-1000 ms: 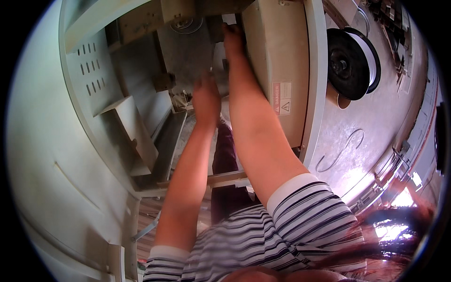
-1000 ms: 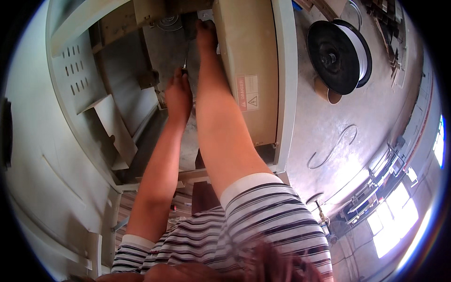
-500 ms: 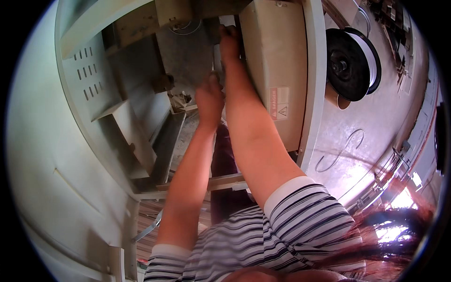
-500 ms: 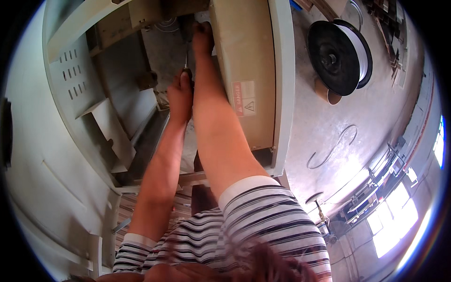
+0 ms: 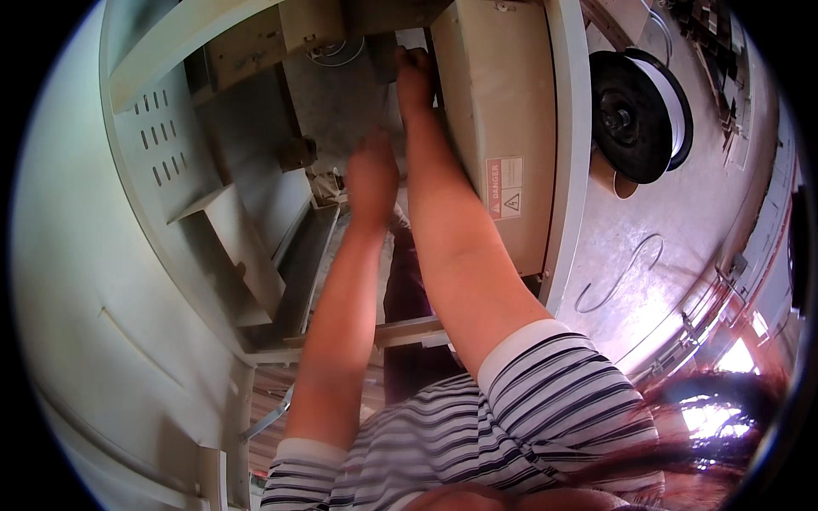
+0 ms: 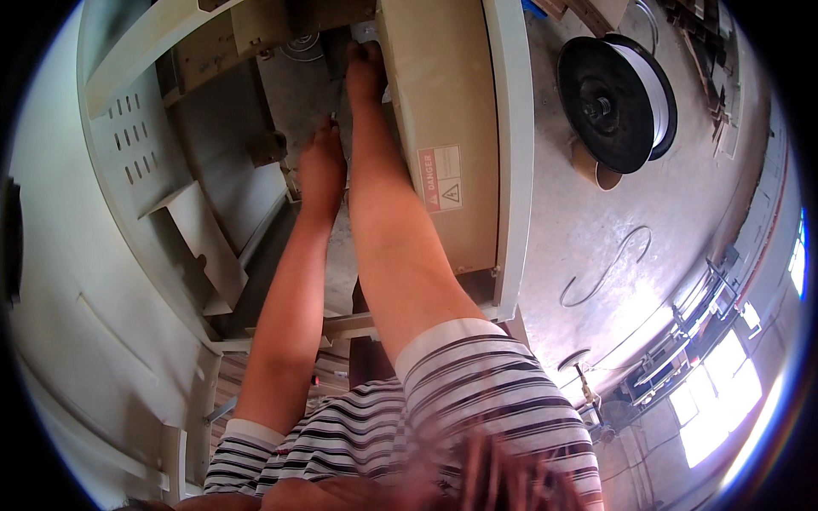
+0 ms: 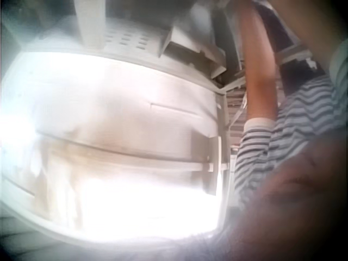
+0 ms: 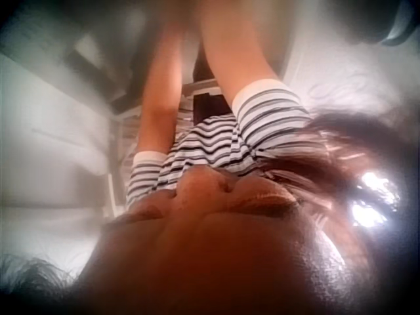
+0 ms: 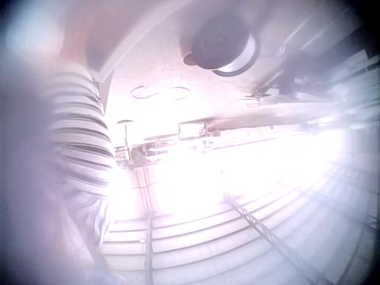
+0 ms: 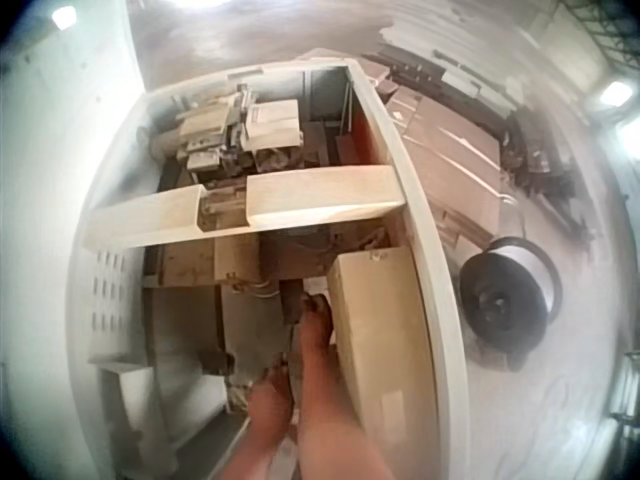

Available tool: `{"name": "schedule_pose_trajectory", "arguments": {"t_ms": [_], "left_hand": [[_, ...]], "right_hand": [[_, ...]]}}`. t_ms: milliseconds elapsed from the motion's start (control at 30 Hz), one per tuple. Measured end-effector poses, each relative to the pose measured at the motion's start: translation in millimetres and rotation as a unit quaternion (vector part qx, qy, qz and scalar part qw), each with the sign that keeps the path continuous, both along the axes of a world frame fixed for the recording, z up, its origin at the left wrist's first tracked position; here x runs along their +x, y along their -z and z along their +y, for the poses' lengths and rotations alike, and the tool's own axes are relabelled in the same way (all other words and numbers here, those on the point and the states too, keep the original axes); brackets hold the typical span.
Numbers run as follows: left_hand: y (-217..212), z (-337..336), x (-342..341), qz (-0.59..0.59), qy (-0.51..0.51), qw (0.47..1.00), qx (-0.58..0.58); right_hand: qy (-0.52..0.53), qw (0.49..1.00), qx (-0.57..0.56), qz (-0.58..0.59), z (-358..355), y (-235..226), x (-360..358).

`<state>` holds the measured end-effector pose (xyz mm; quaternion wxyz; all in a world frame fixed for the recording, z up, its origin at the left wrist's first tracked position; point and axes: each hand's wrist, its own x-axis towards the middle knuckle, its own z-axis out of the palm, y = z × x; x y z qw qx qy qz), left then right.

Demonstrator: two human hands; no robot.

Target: The person assembles a large white industrial machine in a workshop. They lift and position the top cover, insert a large spool of white filament into the internal mechanism, and secure internal components using a screwdriver. The person also handles a small plastic bag containing parts and uses a utility knife to cut a zip tie.

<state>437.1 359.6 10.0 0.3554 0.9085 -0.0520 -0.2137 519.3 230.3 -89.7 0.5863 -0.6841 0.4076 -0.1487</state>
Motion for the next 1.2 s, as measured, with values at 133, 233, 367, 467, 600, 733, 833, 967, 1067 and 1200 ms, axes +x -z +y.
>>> {"name": "schedule_pose_trajectory", "arguments": {"t_ms": [133, 233, 367, 467, 600, 733, 833, 967, 1067, 1200], "left_hand": [[-7.7, -8.8, -2.9, -0.109, 0.043, 0.987, 0.111], [11.7, 5.6, -0.4, -0.11, 0.033, 0.993, 0.007], [12.7, 15.7, 5.1, -0.036, 0.03, 0.998, -0.036], [6.3, 16.6, 9.9, -0.003, 0.03, 0.999, -0.036], [-18.5, 11.6, 21.6, 0.101, -0.005, 0.993, -0.052], [-29.5, 6.2, 31.0, 0.144, -0.033, 0.988, -0.039], [-24.8, -2.5, 34.4, 0.112, 0.019, 0.993, 0.011], [-35.4, -3.8, 50.9, 0.092, 0.098, 0.985, 0.109], [-52.2, -13.2, 65.2, 0.152, 0.102, 0.968, 0.169], [-64.0, -24.1, 68.3, 0.101, 0.161, 0.952, 0.242]], "right_hand": [[0.155, 0.974, 0.085, -0.144, 9.8, 19.1, -6.8], [0.283, 0.821, 0.451, -0.204, 29.9, 15.6, -22.8], [0.122, 0.87, 0.439, -0.191, 38.5, -11.3, -46.8], [0.138, 0.855, 0.461, -0.193, 39.7, -38.7, -41.4], [0.109, 0.916, 0.369, -0.108, 39.6, -55.5, -43.3], [0.145, 0.909, 0.377, -0.105, 47.0, -54.5, -41.1], [0.12, 0.908, 0.371, -0.154, 47.3, -13.9, -50.1], [0.133, 0.841, 0.465, -0.244, 50.9, -12.6, -47.9], [0.075, 0.895, 0.351, -0.265, 51.8, 2.8, -51.5], [0.069, 0.916, 0.306, -0.251, 52.4, 9.0, -49.9]]}}
